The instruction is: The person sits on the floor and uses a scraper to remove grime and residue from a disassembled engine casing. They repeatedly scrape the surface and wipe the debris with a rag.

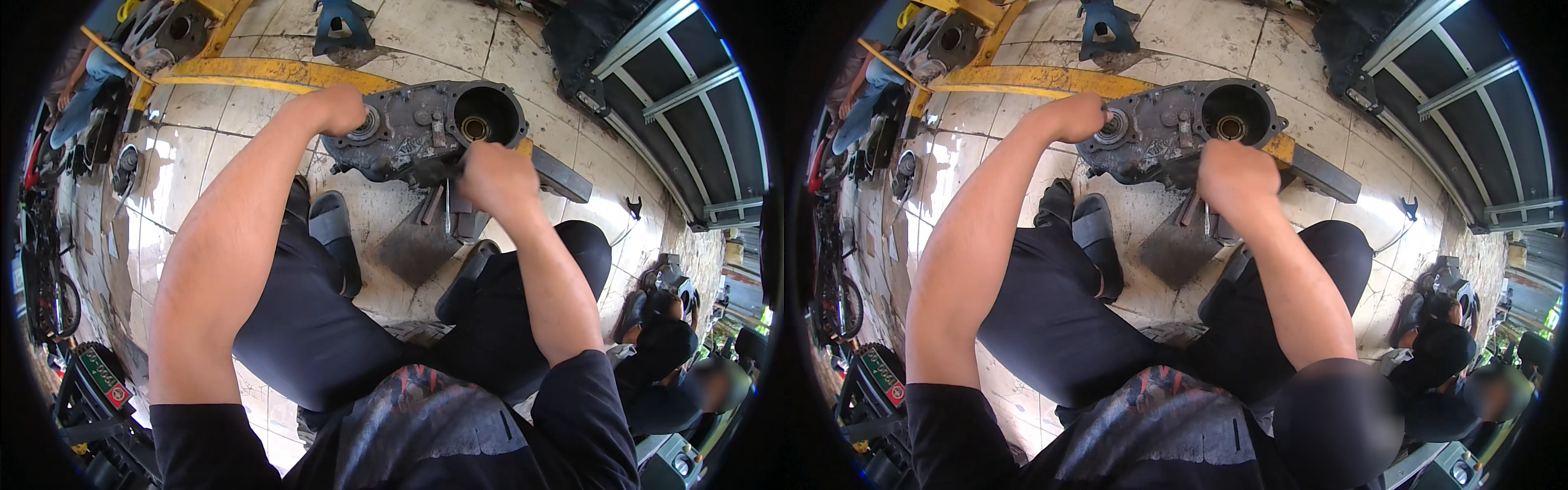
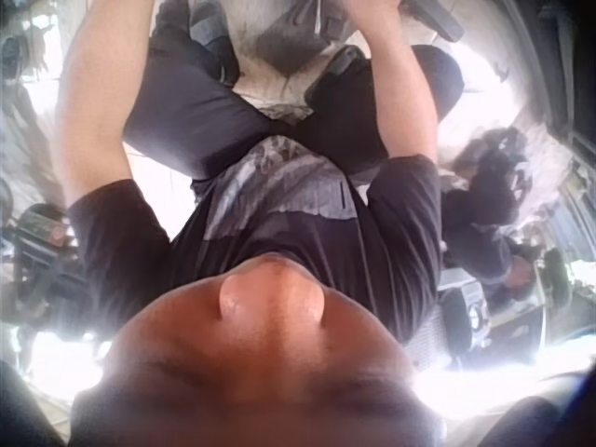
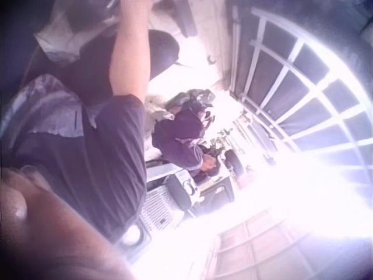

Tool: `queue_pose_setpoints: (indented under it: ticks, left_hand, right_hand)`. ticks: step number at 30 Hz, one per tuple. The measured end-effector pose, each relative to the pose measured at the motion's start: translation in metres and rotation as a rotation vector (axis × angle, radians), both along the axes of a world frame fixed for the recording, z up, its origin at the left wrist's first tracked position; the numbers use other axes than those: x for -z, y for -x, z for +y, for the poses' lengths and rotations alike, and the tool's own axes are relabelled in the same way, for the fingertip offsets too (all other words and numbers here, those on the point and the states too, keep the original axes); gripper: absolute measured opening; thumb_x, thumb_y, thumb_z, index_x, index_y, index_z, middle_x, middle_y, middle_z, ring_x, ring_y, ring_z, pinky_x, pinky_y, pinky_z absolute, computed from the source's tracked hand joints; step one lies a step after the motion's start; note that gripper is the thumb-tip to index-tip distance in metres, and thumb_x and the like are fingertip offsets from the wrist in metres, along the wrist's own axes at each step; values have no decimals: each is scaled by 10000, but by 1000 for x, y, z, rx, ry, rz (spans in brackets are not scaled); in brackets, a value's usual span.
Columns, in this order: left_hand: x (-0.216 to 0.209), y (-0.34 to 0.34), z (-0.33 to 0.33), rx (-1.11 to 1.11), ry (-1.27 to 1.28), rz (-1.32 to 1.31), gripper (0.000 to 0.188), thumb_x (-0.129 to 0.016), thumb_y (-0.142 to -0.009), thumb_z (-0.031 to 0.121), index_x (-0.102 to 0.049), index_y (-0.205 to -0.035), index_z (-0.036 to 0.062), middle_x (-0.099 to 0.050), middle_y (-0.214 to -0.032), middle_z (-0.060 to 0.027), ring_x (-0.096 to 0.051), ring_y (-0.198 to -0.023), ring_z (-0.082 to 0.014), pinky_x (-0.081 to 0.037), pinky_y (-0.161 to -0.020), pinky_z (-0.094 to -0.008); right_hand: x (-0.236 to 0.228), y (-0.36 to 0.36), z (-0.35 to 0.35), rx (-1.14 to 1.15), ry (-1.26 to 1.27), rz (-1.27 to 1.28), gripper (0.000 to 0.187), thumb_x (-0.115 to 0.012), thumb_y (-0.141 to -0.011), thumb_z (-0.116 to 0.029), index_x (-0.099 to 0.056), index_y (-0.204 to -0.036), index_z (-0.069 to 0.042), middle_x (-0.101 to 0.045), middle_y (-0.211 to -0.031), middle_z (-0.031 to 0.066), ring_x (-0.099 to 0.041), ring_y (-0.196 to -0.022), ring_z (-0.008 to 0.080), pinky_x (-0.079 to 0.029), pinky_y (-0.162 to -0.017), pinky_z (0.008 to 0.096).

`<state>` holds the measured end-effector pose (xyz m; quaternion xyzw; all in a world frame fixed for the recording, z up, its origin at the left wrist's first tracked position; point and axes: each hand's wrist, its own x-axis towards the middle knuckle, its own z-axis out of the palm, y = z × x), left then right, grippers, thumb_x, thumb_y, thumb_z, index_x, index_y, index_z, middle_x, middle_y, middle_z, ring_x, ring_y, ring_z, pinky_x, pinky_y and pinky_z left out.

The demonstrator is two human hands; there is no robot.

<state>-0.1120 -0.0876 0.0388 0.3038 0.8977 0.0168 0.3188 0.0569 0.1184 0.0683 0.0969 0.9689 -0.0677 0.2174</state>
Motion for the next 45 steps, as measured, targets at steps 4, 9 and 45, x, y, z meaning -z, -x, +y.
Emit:
queue_pose_setpoints:
  ticks: [4, 9, 45]
  left_hand:
    - [-8, -3, 2, -46, 21, -45, 464, -519, -1036, 333, -684, -1114, -93, -690, -1146, -300, -656, -1105, -444, -501, -933, -489]
    - [9, 4, -5, -48, -25, -41, 474, -532, -1028, 342, -683, -1118, -99, -691, -1145, -302, -661, -1091, -447, -504, -931, -490]
    - [14, 8, 0, -88, 43, -21, 432, -534, -1040, 349, -670, -1071, -61, -700, -800, -190, -675, -630, -302, -511, -586, -436]
  right_hand:
    - [-20, -11, 28, 143, 220, 112, 394, -710, -853, -275, -726, -1139, -4, -730, -1016, 237, -701, -1032, 372, -551, -903, 440]
    - [10, -61, 24, 253, 648, 561, 488, -710, -910, -167, -581, -1344, 15, -705, -1095, 255, -696, -1048, 346, -511, -961, 382]
    - [138, -120, -76, 738, 768, 813, 339, -573, -1004, -184, -498, -1210, 74, -649, -923, 368, -619, -941, 559, -493, -818, 572]
